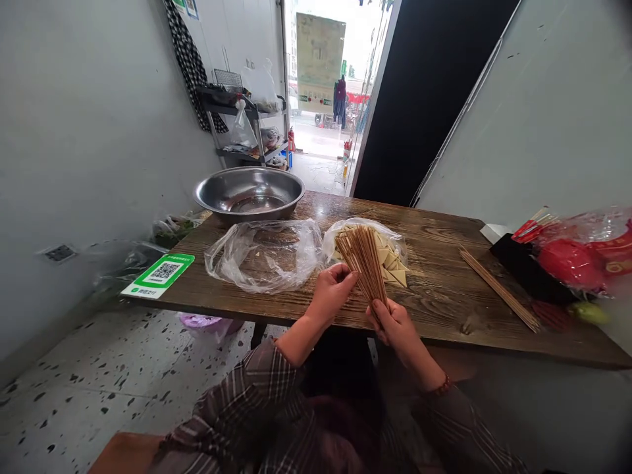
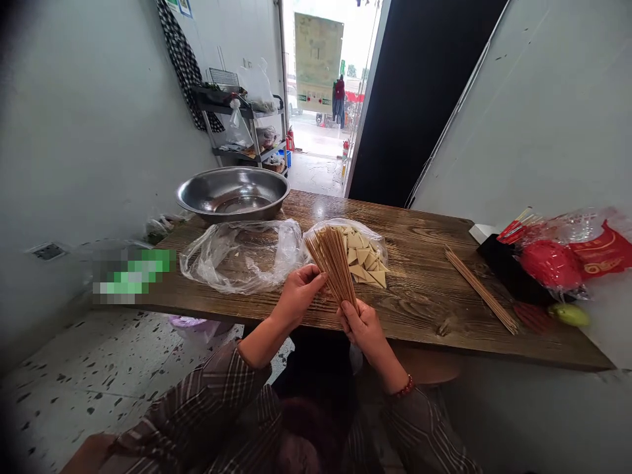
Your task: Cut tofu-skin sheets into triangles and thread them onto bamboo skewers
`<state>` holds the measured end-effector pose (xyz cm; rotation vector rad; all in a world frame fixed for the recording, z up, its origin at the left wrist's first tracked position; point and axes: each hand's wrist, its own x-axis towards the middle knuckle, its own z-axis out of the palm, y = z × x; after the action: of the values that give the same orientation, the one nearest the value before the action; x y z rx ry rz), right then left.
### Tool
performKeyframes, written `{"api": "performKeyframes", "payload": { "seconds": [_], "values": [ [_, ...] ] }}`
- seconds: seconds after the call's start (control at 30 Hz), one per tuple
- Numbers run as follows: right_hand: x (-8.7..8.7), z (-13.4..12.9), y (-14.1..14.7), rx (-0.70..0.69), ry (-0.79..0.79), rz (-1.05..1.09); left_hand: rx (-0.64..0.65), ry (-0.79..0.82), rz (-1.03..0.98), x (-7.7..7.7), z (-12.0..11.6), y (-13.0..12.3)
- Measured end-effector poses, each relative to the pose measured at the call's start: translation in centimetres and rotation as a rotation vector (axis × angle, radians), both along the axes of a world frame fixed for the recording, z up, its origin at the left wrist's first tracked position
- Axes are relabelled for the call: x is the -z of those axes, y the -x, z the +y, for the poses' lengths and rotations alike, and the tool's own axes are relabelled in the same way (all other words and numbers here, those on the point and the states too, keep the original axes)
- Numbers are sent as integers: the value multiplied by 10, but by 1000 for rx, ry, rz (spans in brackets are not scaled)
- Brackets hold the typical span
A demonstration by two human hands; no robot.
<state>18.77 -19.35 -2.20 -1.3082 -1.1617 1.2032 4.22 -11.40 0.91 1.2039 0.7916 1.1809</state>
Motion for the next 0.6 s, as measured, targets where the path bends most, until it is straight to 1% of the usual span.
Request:
{"api": "performKeyframes", "payload": {
  "seconds": [0.1,0.27,0.43,0.53,0.6],
  "values": [
    [6,2,0,1,-46,-30,-35,16,16,3,0,0],
    [14,8,-2,13,-112,-164,35,16,16,4,2,3],
    [8,13,-4,19,-198,-358,41,-1,68,3,6,15],
    [6,15,-2,15,-220,-382,30,4,74,4,8,21],
    [6,16,1,5,-211,-352,16,20,61,6,9,23]
  ]
}}
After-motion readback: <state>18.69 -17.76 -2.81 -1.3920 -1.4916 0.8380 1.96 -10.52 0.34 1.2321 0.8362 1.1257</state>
